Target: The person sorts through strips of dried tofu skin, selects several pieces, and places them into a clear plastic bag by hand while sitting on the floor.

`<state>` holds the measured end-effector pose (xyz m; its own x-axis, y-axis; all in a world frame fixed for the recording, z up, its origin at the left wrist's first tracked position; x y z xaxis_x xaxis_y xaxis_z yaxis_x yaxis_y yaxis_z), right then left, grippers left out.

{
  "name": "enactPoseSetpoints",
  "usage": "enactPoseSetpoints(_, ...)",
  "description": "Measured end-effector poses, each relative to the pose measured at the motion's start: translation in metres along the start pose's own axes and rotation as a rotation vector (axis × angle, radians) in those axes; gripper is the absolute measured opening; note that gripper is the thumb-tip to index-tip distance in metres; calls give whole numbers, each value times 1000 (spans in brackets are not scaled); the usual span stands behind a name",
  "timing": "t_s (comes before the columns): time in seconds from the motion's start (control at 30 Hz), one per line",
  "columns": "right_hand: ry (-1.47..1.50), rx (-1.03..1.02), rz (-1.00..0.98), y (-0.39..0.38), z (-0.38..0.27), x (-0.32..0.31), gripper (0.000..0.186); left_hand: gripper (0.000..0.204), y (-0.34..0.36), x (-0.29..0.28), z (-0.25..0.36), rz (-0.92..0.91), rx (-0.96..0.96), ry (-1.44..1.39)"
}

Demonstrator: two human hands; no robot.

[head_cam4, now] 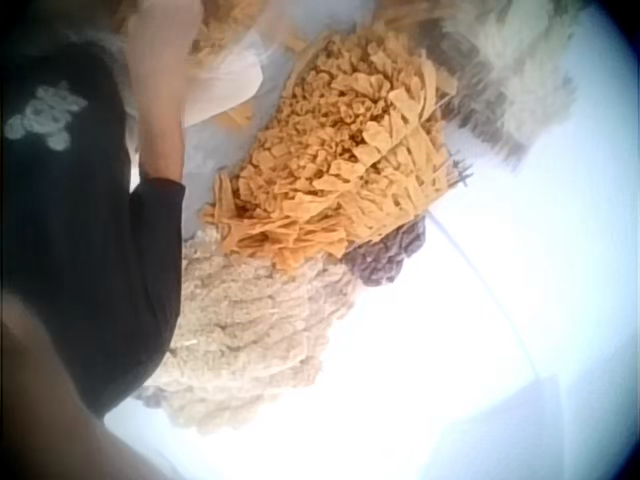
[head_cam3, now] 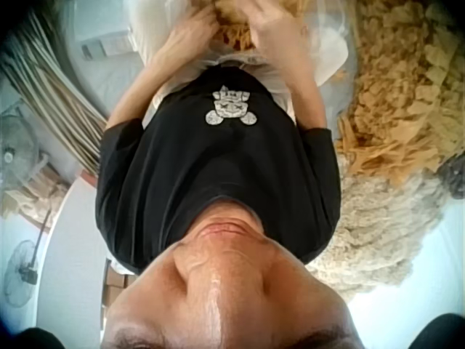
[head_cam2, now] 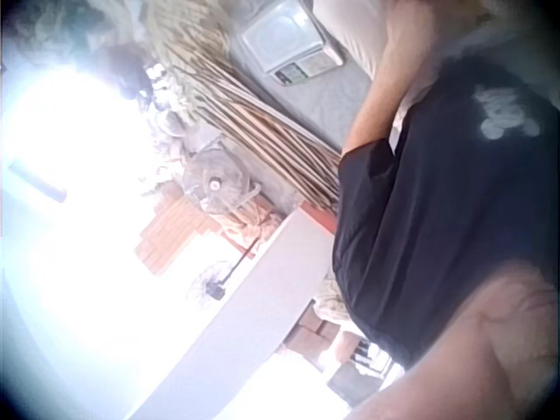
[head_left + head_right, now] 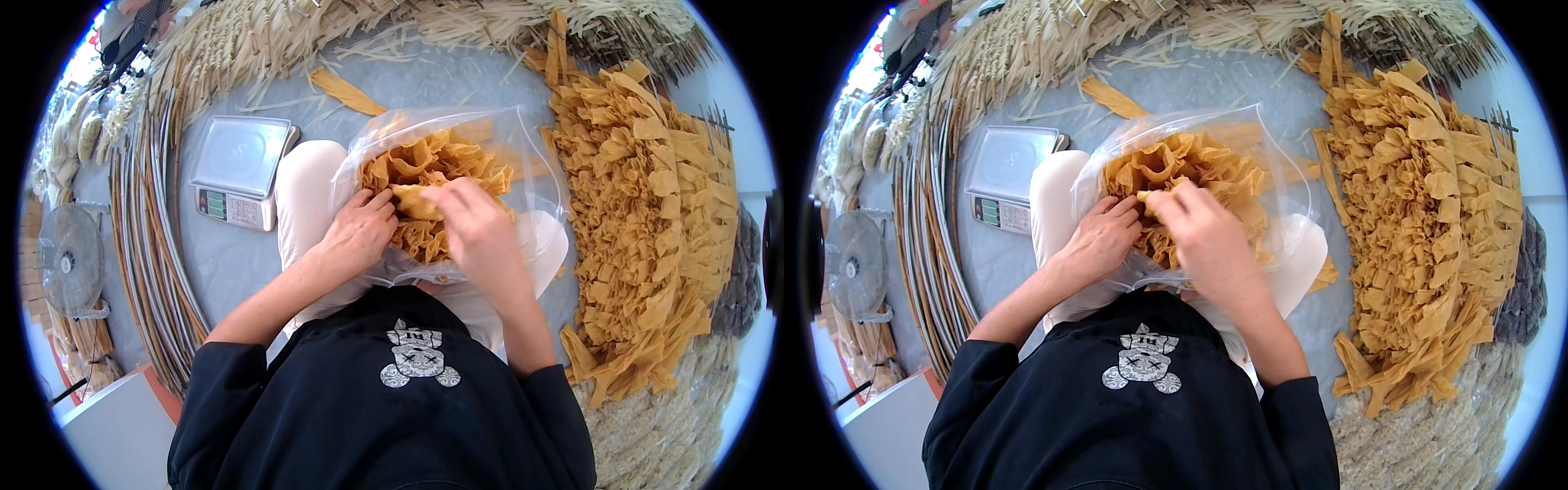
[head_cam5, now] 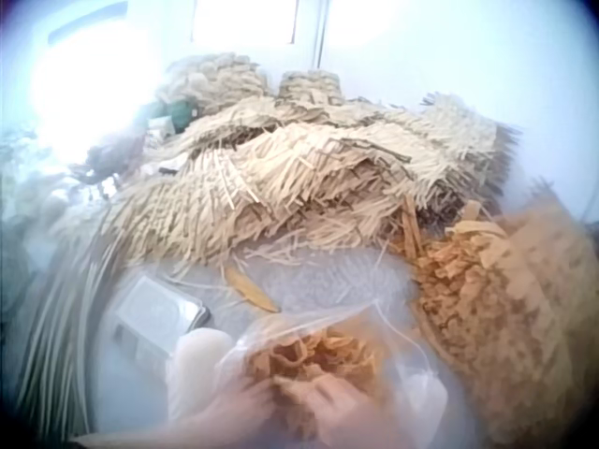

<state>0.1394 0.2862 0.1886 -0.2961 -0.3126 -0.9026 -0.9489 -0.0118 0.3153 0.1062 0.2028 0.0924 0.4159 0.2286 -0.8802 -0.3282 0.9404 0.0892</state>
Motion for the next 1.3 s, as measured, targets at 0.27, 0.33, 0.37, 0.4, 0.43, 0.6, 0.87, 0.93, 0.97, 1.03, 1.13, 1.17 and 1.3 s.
enactPoseSetpoints(0.27,-24,117,-98,-2,14,-7,30,25,-2,4,-3,-22,-9,18)
enactPoseSetpoints(0.33,6,159,-91,-6,21,-13,28,22,0,4,-1,-24,17,52)
enactPoseSetpoints(0.37,57,203,-123,-10,24,-11,25,22,0,2,0,-25,17,51)
enactPoseSetpoints(0.4,109,246,-155,-14,26,-9,23,23,1,2,0,-48,-1,25)
enactPoseSetpoints(0.43,109,248,-155,-16,25,-7,23,25,1,2,-1,-70,-18,-1)
enactPoseSetpoints(0.6,211,168,-214,-17,13,-1,26,32,-3,-5,3,-19,13,-102)
enactPoseSetpoints(0.87,97,207,-265,-22,6,6,20,35,-18,3,16,-102,53,-110)
enactPoseSetpoints(0.93,48,221,-285,-24,10,10,19,34,-18,4,16,-116,42,-130)
enactPoseSetpoints(0.97,20,206,-254,-23,13,7,19,34,-18,4,15,-116,39,-131)
enactPoseSetpoints(1.03,-5,189,-224,-23,13,2,18,33,-19,3,15,-108,42,-115)
enactPoseSetpoints(1.13,-168,232,-310,-23,12,0,20,33,-19,2,15,-107,48,-124)
enactPoseSetpoints(1.17,-253,213,-384,-23,5,7,21,33,-19,3,15,-108,49,-125)
enactPoseSetpoints(1.3,-84,91,-311,-11,-20,3,22,31,-18,5,12,-99,45,-140)
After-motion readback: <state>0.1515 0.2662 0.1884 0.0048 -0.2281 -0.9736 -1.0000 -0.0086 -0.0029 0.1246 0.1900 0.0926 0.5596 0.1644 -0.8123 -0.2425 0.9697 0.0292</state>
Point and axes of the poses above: each hand's wrist, its own y-axis towards the middle knuckle, its own x-axis out of the palm, z = x × y, the point moved 9 cm from there along y, towards the middle knuckle, and after that the axes turned 13 degrees about -y, right-handed, at the moved point
